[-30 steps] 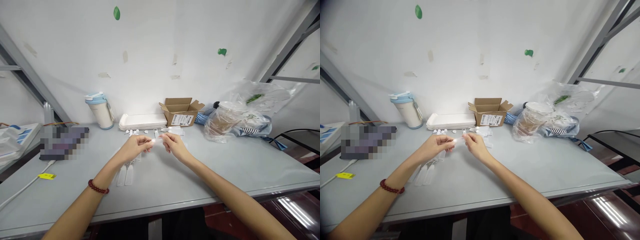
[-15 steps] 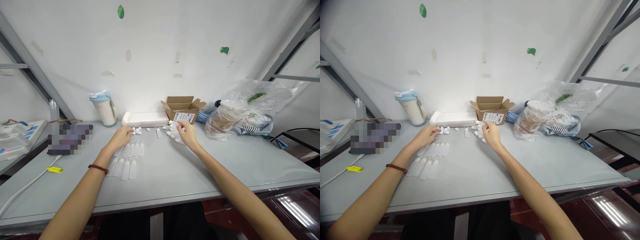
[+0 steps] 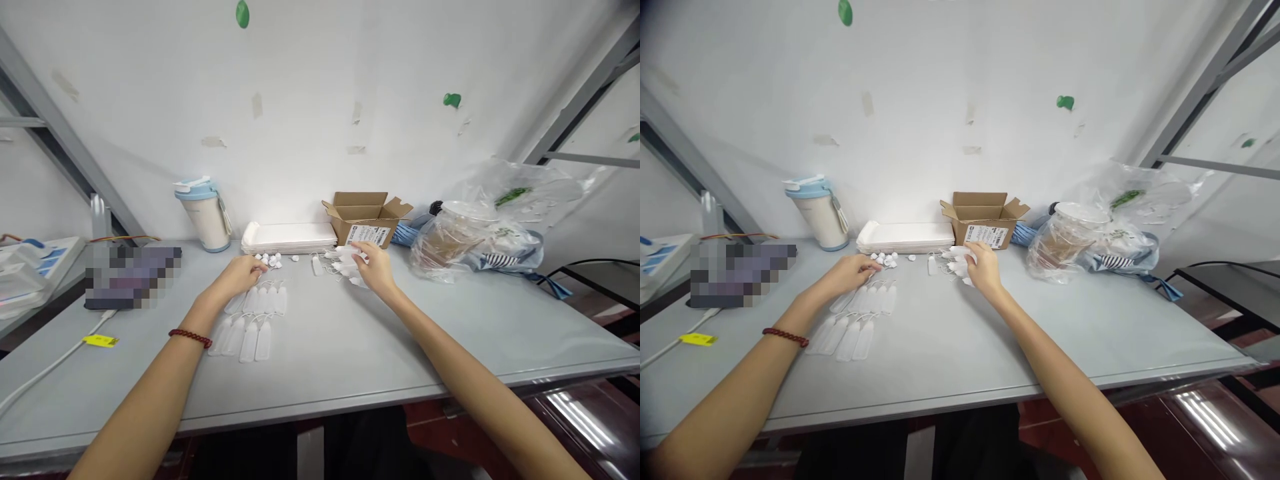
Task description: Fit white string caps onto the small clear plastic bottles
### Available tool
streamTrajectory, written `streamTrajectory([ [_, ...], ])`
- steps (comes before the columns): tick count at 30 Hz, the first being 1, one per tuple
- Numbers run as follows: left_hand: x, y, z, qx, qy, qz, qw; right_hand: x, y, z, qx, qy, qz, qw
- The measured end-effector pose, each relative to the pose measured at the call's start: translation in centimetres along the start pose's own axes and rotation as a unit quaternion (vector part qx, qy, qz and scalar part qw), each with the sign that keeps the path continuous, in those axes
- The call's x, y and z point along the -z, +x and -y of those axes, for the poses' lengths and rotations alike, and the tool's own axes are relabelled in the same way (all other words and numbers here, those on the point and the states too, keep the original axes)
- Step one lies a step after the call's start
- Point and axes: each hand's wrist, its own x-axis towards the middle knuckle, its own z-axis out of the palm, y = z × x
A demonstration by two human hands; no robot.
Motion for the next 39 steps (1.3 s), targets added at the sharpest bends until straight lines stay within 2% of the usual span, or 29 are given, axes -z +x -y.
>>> streamTrajectory([
  [7,0.5,-0.4,0.4,0.023,0.004,-0.005,1.0,0.5,0.3,0.1,-0.037,0.028,-0.045,0.998],
  [16,0.3,-0.7,0.0,0.028,0.011,-0.013,0.999,0.0,0.6,-0.8,-0.125,0.101,-0.052,0.986],
  [19,0.0,-0.4,0.1,0.015,0.002,-0.032,0.999,-0.3,0.7,-1.6,-0.139,0.1,-0.038,0.984],
  [22,-0.1,-0.3,-0.2,0.005,-0.007,-0.067,0.998,-0.5,0.7,-2.0,-0.111,0.077,-0.022,0.991],
  [25,0.3,-0.3,-0.9,0.007,-0.024,-0.099,0.995,-0.6,0.5,-1.6,-0.056,0.028,-0.046,0.997],
  [27,0.6,-0.5,-1.4,0.012,-0.033,-0.117,0.993,-0.6,0.1,-0.5,-0.011,0.002,-0.073,0.997],
  [29,0.7,-0.6,-1.9,0.011,-0.027,-0.134,0.991,-0.8,-0.6,1.2,0.038,0.001,-0.074,0.997],
  [31,0.7,-0.8,-2.2,0.0,-0.006,-0.151,0.988,-1.1,-1.7,3.4,0.078,0.031,-0.016,0.996],
  [33,0.5,-0.9,-2.6,-0.017,0.015,-0.164,0.986,-1.7,-3.2,5.8,0.118,0.072,0.103,0.985],
  [36,0.3,-1.1,-3.4,-0.038,0.027,-0.164,0.985,-2.6,-5.1,8.5,0.187,0.095,0.29,0.934],
  [39,0.5,-1.4,-4.5,-0.046,0.014,-0.166,0.985,-3.1,-5.8,9.6,0.221,0.077,0.352,0.906],
])
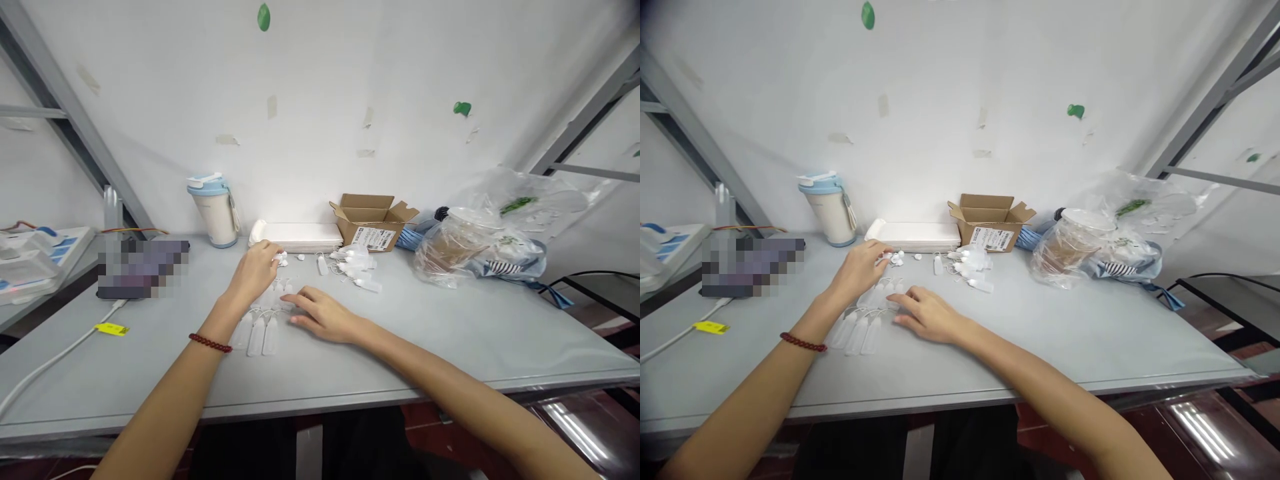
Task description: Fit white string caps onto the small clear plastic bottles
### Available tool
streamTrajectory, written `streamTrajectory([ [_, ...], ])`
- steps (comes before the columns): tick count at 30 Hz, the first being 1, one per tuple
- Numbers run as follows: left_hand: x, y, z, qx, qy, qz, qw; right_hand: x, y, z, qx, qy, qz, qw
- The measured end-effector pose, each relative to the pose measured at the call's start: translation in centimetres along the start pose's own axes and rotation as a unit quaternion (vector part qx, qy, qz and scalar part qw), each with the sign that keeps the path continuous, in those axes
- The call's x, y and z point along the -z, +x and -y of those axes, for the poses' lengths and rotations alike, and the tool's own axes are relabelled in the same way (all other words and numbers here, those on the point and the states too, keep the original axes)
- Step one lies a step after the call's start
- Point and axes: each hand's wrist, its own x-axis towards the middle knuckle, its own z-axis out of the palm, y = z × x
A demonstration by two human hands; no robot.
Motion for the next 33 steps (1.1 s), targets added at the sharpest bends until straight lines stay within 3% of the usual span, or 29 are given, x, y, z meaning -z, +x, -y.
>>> streamTrajectory([
  [7,0.9,-0.1,-1.8,0.006,-0.079,-0.011,0.997,0.5,0.1,-1.0,-0.043,0.012,0.001,0.999],
  [14,0.6,-0.1,-2.0,0.038,-0.15,-0.013,0.988,0.0,-0.1,-1.4,-0.025,-0.039,-0.012,0.999],
  [18,0.9,-0.2,-2.2,0.089,-0.201,0.005,0.976,-0.2,-0.3,-1.6,-0.032,-0.039,-0.041,0.998],
  [21,1.1,-0.2,-2.4,0.154,-0.26,0.031,0.953,-0.3,-0.4,-1.9,-0.037,-0.038,-0.065,0.996],
  [27,1.5,-0.4,-3.6,0.232,-0.42,0.086,0.873,-0.1,-0.3,-2.2,-0.028,-0.032,-0.109,0.993],
  [33,1.7,-0.5,-4.4,0.25,-0.47,0.082,0.843,0.4,-0.4,-2.7,-0.004,-0.031,-0.146,0.989],
])
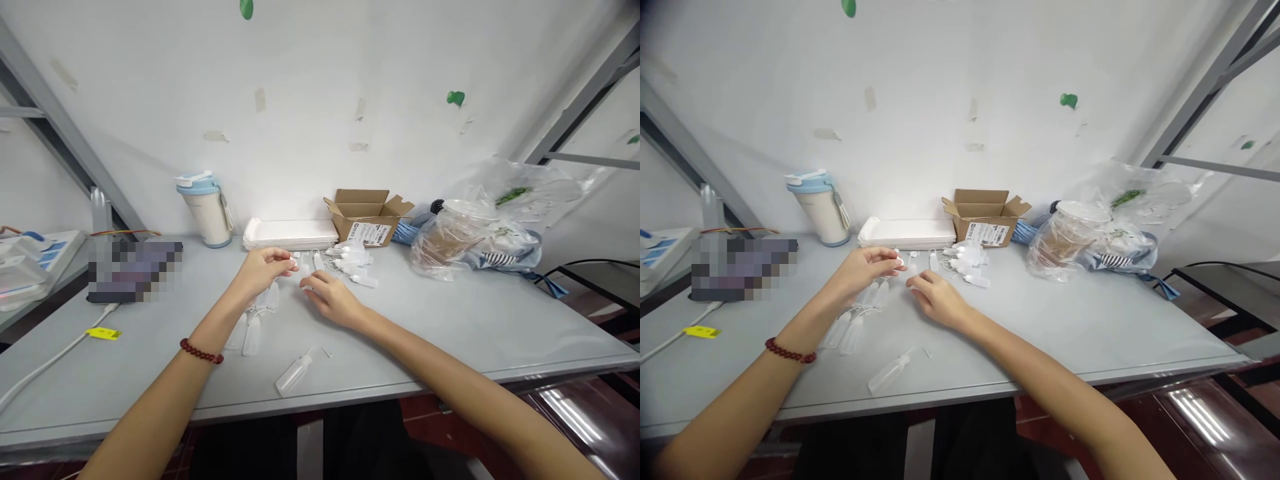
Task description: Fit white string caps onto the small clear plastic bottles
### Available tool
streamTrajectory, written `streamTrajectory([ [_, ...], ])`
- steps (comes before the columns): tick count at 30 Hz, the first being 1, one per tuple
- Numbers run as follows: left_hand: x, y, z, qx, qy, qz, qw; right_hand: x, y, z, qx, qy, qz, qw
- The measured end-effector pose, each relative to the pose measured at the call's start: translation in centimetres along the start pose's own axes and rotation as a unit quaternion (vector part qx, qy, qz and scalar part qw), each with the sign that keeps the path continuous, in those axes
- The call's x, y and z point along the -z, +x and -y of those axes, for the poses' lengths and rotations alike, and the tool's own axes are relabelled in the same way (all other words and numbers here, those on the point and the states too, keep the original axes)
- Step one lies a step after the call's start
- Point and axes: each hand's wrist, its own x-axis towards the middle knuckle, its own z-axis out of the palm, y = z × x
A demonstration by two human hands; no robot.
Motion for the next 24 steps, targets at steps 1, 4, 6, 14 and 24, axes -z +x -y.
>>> streamTrajectory([
  [1,0.0,0.0,0.1,-0.006,-0.01,-0.002,1.0,0.1,0.0,0.0,0.002,-0.001,-0.004,1.0],
  [4,-0.1,0.1,0.3,-0.012,-0.03,-0.012,0.999,0.4,0.0,0.0,0.02,-0.004,-0.017,1.0],
  [6,-0.1,0.1,0.4,-0.003,-0.033,-0.007,0.999,0.7,-0.1,0.2,0.054,-0.011,-0.033,0.998],
  [14,-0.1,-0.2,0.2,-0.014,-0.096,0.066,0.993,1.4,0.0,0.5,0.129,-0.026,-0.097,0.987],
  [24,-0.2,-0.2,0.5,-0.05,-0.088,0.118,0.988,1.3,-0.2,0.8,0.064,0.099,-0.032,0.993],
])
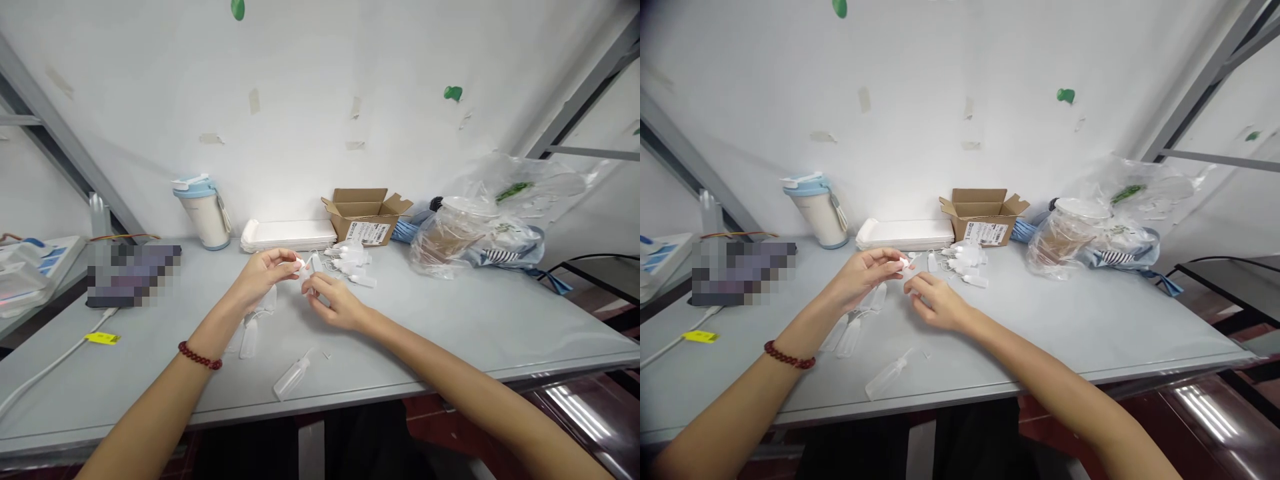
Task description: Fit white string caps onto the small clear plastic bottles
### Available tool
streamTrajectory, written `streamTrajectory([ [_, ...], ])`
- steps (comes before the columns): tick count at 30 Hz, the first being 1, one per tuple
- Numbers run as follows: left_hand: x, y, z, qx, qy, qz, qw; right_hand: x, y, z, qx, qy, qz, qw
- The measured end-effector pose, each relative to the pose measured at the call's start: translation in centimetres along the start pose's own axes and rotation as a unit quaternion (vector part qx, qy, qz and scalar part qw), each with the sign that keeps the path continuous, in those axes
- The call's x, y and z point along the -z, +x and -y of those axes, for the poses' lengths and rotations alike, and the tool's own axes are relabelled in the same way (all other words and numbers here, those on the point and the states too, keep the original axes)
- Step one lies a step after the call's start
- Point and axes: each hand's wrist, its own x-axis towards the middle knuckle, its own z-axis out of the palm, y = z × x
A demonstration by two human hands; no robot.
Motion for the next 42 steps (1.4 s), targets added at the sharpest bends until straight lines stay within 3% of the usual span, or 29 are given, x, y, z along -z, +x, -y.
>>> streamTrajectory([
  [9,0.0,-0.1,-0.4,-0.019,0.055,-0.018,0.998,0.6,0.2,0.3,-0.042,-0.015,-0.034,0.998],
  [16,0.0,-0.2,-0.6,-0.025,0.067,-0.038,0.997,0.3,0.2,-0.5,-0.113,-0.007,-0.083,0.99],
  [21,-0.3,-0.3,-0.9,-0.04,0.073,-0.035,0.996,0.2,0.2,-1.0,-0.086,-0.042,-0.091,0.991],
  [31,-0.3,-0.2,-0.1,-0.058,0.102,-0.009,0.993,0.4,0.2,-1.0,-0.109,-0.021,-0.095,0.989],
  [38,-0.3,-0.1,-0.1,-0.038,0.094,-0.009,0.995,0.5,0.4,-0.6,-0.119,0.011,-0.097,0.988],
  [42,-0.4,-0.2,-0.4,-0.028,0.085,-0.039,0.995,0.7,0.4,-0.5,-0.123,0.007,-0.098,0.987],
])
